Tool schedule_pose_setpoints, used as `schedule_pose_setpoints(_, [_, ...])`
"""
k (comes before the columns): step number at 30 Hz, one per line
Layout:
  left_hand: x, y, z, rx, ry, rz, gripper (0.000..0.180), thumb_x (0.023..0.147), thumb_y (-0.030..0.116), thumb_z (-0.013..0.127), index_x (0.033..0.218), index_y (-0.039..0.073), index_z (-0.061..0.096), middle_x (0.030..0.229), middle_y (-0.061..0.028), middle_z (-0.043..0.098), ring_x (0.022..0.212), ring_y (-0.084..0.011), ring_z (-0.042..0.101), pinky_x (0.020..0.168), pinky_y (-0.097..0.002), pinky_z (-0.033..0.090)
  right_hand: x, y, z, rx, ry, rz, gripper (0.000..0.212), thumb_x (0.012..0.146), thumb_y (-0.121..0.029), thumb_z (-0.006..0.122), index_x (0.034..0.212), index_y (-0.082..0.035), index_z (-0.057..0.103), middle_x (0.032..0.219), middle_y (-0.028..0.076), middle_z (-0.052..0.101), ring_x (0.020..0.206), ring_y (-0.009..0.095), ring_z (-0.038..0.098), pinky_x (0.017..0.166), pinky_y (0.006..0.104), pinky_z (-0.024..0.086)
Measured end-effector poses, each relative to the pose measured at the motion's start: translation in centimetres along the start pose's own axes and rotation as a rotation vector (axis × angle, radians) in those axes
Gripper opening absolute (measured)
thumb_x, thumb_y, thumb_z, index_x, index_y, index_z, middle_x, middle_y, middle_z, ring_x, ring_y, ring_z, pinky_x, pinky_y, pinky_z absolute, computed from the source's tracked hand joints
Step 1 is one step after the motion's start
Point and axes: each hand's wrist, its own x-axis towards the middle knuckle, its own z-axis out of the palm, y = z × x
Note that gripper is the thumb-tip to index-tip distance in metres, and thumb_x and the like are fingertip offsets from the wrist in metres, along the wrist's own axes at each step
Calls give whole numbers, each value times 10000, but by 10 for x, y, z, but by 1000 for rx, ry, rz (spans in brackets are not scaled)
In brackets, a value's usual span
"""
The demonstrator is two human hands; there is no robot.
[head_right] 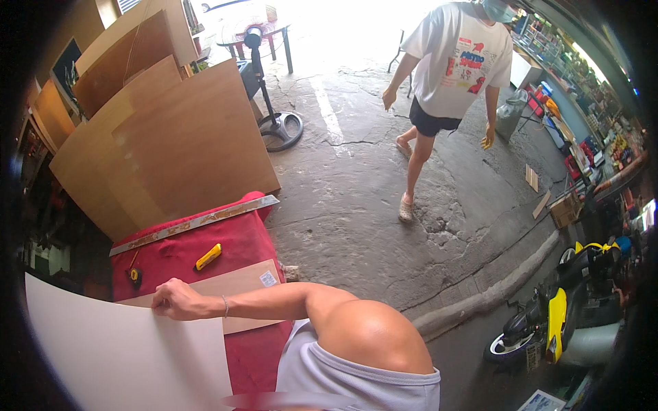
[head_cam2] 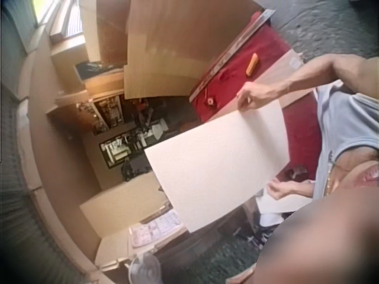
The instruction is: The person uses a utility knife and a ruler to cut a white cardboard sheet on a red-covered table. They measure the cardboard, cut along the ruler, and then place a framed artwork on the cut piece to check fit.
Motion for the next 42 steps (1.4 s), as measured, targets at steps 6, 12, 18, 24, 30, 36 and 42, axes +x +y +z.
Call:
schedule_pose_setpoints(6, [-28, -3, 14, -109, 10, -132, 265, 798, 131, 667, 1011, -25, 678, 1019, -206, 644, 934, -351, 614, 747, -460, 561, -8, 62, -4, -137, -55, -12, 187, 651, 62, 661, 822, -1, 703, 814, 132, 697, 746, 248, 682, 670, 339, 554])
schedule_pose_setpoints(12, [-14, -70, -6, -16, -204, -456, 173, 838, 80, 698, 995, 26, 653, 988, -44, 635, 780, -134, 594, 580, -254, 510, -5, 87, -10, -282, -308, 202, 187, 703, 33, 659, 869, -21, 727, 781, 83, 693, 711, 130, 643, 642, 281, 524])
schedule_pose_setpoints(18, [-36, -110, -25, 211, -170, -478, 149, 794, 81, 733, 918, 1, 707, 722, -8, 650, 648, -71, 565, 580, -237, 454, -20, 142, 35, -327, -586, 504, 229, 752, -161, 716, 923, -9, 729, 788, 130, 719, 718, 162, 691, 655, 284, 531])
schedule_pose_setpoints(24, [-73, -162, -28, 270, -46, -511, 159, 762, 105, 736, 891, 14, 719, 725, -66, 690, 657, -109, 626, 595, -270, 491, -45, 196, 57, -250, -681, 537, 229, 792, -155, 705, 952, 8, 721, 772, 101, 713, 705, 112, 649, 644, 261, 505])
schedule_pose_setpoints(30, [-80, -202, -17, 428, 10, -361, 154, 737, 187, 729, 829, 64, 714, 794, -114, 705, 721, -217, 698, 647, -337, 547, -48, 202, 74, -199, -708, 587, 230, 844, -124, 672, 1004, 38, 706, 755, 34, 667, 628, 78, 557, 563, 226, 444])
schedule_pose_setpoints(36, [-75, -229, 11, 639, -99, -519, 205, 718, 256, 698, 834, 87, 708, 883, -111, 702, 816, -298, 679, 724, -404, 551, -71, 284, 73, -491, -835, 496, 252, 790, -124, 698, 987, 33, 695, 667, 17, 595, 531, 89, 503, 470, 255, 397])
schedule_pose_setpoints(42, [-77, -227, 1, 344, -63, -664, 309, 638, 287, 776, 862, 84, 709, 867, -103, 712, 800, -261, 695, 742, -370, 554, -70, 247, 70, -323, -749, 886, 493, 785, -188, 751, 1201, 1, 566, 876, 16, 643, 677, 87, 531, 596, 260, 416])
